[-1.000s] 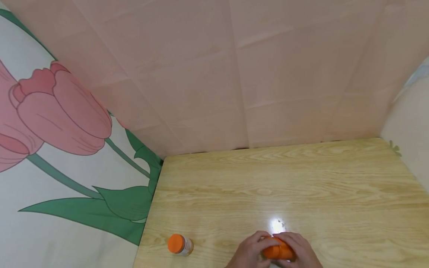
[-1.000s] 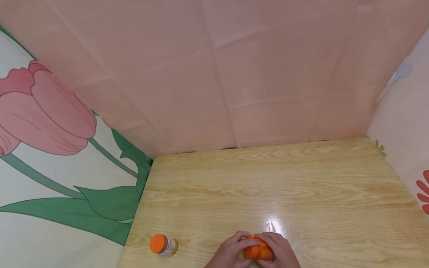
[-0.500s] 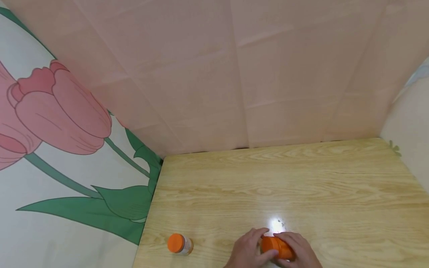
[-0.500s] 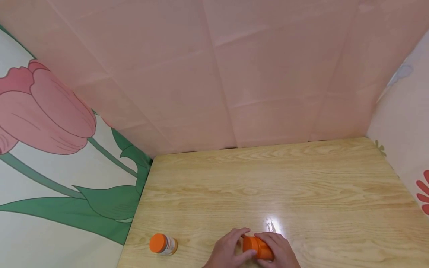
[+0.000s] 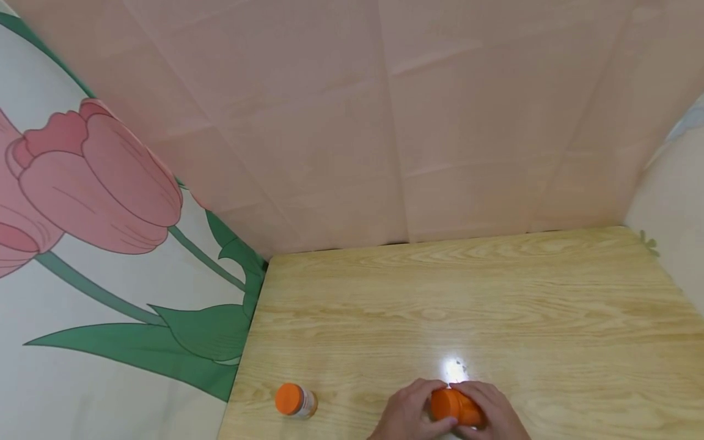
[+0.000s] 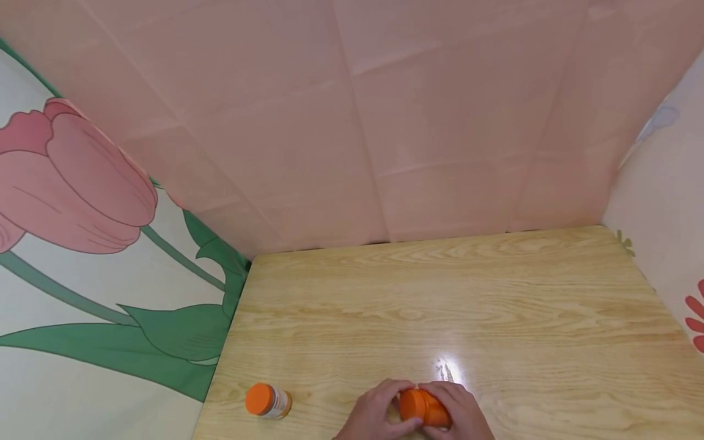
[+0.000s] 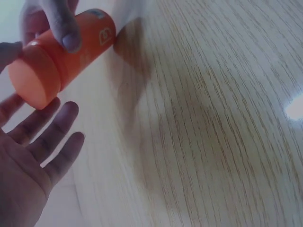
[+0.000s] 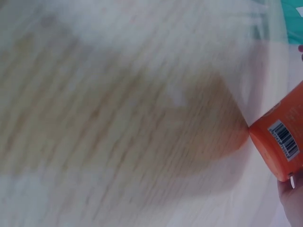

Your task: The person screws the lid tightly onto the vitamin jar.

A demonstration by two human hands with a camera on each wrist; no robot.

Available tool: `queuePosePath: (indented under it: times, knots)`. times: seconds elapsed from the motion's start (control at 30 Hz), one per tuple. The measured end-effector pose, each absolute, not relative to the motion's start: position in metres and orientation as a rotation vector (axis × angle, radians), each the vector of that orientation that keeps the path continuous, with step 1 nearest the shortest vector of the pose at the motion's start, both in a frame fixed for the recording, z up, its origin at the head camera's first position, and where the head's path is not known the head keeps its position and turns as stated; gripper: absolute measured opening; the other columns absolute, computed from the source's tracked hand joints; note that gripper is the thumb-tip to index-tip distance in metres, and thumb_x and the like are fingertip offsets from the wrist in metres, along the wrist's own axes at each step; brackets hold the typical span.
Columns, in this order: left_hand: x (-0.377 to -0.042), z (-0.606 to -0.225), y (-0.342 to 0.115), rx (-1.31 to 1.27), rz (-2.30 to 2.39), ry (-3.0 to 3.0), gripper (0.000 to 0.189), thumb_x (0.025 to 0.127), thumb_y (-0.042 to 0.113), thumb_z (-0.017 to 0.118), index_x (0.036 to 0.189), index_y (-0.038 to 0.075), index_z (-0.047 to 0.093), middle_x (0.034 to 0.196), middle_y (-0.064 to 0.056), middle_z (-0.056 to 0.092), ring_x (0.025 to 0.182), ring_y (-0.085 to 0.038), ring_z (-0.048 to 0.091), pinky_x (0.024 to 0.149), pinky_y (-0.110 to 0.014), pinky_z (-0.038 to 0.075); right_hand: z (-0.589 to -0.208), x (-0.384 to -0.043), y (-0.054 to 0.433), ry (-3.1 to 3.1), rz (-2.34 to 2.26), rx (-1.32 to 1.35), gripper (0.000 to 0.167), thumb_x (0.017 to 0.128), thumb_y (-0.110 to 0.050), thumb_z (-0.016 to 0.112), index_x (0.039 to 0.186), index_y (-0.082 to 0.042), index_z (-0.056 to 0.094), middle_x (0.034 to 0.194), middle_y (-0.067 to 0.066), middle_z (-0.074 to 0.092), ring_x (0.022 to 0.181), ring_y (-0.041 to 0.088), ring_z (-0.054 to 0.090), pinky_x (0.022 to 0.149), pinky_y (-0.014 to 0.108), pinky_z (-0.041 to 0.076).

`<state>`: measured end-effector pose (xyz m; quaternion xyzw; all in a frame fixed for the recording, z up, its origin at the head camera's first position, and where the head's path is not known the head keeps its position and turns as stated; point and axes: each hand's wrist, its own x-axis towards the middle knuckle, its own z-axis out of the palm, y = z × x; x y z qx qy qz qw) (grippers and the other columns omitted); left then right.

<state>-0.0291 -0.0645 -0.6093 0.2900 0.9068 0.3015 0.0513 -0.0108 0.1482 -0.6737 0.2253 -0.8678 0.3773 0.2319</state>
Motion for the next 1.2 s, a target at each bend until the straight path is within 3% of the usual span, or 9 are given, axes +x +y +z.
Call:
queuePosePath:
  times: [0.1,0.33,0.53,0.73,1.0,1.2]
  knots:
    - [-0.029,-0.609,-0.066,0.949,0.977,2.703,0.047,0.091,0.043,0.069,0.134,0.029,0.057,0.118,0.013,0.064,0.101,0.009,0.056,0.081,-0.005,0.043,-0.671,-0.011,0.149,-2.409,1.044,0.614,0.07,0.059,-0.049,0.091,0.119,-0.02,0.069,0.11,-0.01,0.066,0.103,-0.003,0.052,0.093,0.002,0.031]
    - [-0.028,-0.61,-0.065,1.166,1.005,2.713,0.052,0.085,0.027,0.077,0.134,0.023,0.057,0.127,0.009,0.059,0.113,0.004,0.057,0.095,-0.005,0.042,-0.671,-0.015,0.15,-2.355,1.059,0.659,0.068,0.058,-0.048,0.092,0.116,-0.02,0.07,0.106,-0.007,0.069,0.098,0.001,0.055,0.092,0.004,0.033]
    - [-0.027,-0.61,-0.063,1.008,1.012,2.691,0.05,0.094,0.041,0.065,0.139,0.024,0.051,0.13,0.011,0.059,0.115,0.003,0.057,0.094,-0.011,0.046,-0.672,-0.013,0.149,-2.38,1.022,0.634,0.067,0.065,-0.057,0.085,0.117,-0.018,0.069,0.108,-0.009,0.067,0.098,0.001,0.055,0.094,0.003,0.031]
    - [-0.027,-0.609,-0.063,0.639,1.048,2.608,0.048,0.095,0.056,0.055,0.133,0.027,0.057,0.12,0.014,0.063,0.101,0.005,0.058,0.084,-0.02,0.051,-0.676,-0.009,0.148,-2.38,0.929,0.606,0.065,0.069,-0.064,0.079,0.114,-0.018,0.071,0.104,-0.006,0.068,0.094,0.008,0.058,0.097,0.004,0.03]
    - [-0.025,-0.614,-0.063,0.702,1.058,2.656,0.044,0.093,0.055,0.06,0.127,0.027,0.061,0.118,0.014,0.067,0.102,0.005,0.059,0.082,-0.016,0.05,-0.681,-0.012,0.145,-2.24,0.971,0.672,0.064,0.082,-0.066,0.064,0.113,-0.011,0.072,0.101,0.001,0.068,0.098,0.009,0.055,0.105,0.005,0.024]
    - [-0.024,-0.612,-0.062,0.721,1.06,2.646,0.044,0.09,0.052,0.066,0.126,0.028,0.062,0.115,0.015,0.066,0.101,0.007,0.059,0.081,-0.013,0.049,-0.679,-0.01,0.146,-2.295,0.986,0.659,0.065,0.081,-0.069,0.063,0.117,-0.015,0.07,0.106,-0.003,0.067,0.104,0.0,0.05,0.104,0.003,0.022]
